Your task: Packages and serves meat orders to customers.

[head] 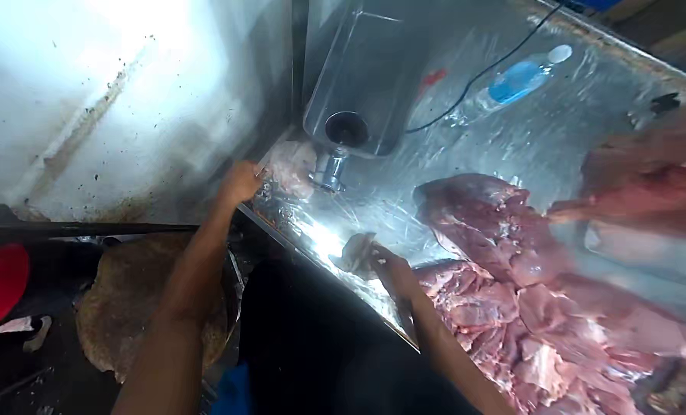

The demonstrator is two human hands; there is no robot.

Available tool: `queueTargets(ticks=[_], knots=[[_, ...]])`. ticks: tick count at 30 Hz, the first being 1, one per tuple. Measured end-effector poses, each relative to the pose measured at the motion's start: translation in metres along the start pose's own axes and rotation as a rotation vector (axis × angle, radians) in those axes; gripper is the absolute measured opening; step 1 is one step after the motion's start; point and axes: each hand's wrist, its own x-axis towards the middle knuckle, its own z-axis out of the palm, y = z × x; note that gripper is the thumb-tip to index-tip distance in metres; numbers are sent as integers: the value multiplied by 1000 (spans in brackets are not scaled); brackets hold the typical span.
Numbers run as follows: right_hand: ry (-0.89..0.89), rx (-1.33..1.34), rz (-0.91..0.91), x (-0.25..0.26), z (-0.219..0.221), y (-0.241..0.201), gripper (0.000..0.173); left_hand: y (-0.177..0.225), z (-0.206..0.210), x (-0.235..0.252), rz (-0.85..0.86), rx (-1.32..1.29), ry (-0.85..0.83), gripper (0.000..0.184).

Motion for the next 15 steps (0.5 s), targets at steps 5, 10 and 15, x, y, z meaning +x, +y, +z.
queueTargets(ticks=[5,10,15], knots=[[48,2,-74,26,-17,-63,44,-54,106,48,-20,107,43,49],[-44,-38,-46,30,1,-91,45,-60,129,66,26,361,80,49],[-102,-89,11,21,16,-90,40,-62,105,68,42,306,-76,70]])
